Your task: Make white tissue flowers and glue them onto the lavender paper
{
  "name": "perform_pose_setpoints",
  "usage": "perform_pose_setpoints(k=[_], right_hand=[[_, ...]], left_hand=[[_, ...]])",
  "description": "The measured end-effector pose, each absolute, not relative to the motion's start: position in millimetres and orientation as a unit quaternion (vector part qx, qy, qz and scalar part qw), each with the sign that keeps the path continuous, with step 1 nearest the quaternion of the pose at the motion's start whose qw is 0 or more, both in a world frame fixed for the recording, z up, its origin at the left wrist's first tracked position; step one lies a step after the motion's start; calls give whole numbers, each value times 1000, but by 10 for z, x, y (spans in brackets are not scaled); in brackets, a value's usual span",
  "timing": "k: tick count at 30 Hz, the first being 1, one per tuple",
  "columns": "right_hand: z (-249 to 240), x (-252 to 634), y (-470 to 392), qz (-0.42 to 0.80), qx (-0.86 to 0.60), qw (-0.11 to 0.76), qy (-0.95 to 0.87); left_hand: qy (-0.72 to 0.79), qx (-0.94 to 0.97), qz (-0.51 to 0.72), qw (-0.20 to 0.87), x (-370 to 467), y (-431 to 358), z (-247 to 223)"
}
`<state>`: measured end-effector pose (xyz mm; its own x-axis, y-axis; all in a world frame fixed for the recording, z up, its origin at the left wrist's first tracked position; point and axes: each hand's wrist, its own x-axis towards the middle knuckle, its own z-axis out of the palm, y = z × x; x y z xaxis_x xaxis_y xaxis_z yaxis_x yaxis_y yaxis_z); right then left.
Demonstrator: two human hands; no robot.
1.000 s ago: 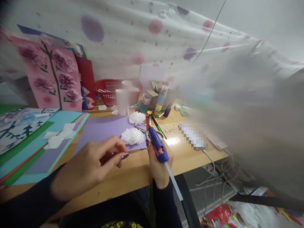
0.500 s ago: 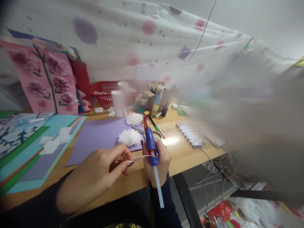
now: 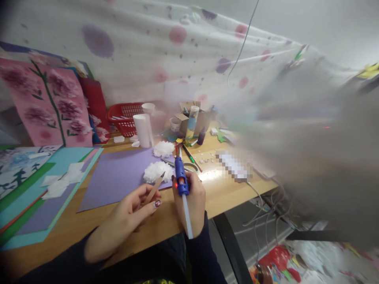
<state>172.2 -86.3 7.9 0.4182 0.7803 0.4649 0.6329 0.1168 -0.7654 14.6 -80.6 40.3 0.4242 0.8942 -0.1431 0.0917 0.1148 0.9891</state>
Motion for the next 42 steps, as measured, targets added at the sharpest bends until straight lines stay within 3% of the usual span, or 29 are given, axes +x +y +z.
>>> perform_pose_setpoints(k=[5,10,13,17,19,21,23,28,34,42], right_hand=[[178,1529,-974,237,-624,557,-494],[60,1324,-965,254,-602,591,-474],[128,1437,-965,236,-609,529,-542],[324,2139,-989,277,-497,354,-742],[319,2639,-924,185,-564,376,-712],[199,3095,-780,2,-688,391,-612],[-1,3412,-602,-101,-769,336,-534],[-396,3569,-377,-114,-832,239,-488],[-396,3586,-476,-83,-853,176,-484],[-407,3568,-552,-94,-845,185,-493]], left_hand=[[413,470,428,653,399,-859,177],[385,432,472,665,513,-882,98],[411,429,504,627,511,-906,53],[453,408,522,596,478,-931,29],[459,401,524,595,464,-933,33],[455,395,524,602,458,-932,38],[447,389,526,610,459,-931,37],[447,391,520,614,456,-927,16],[436,395,512,626,454,-926,9],[445,391,502,629,475,-947,25]])
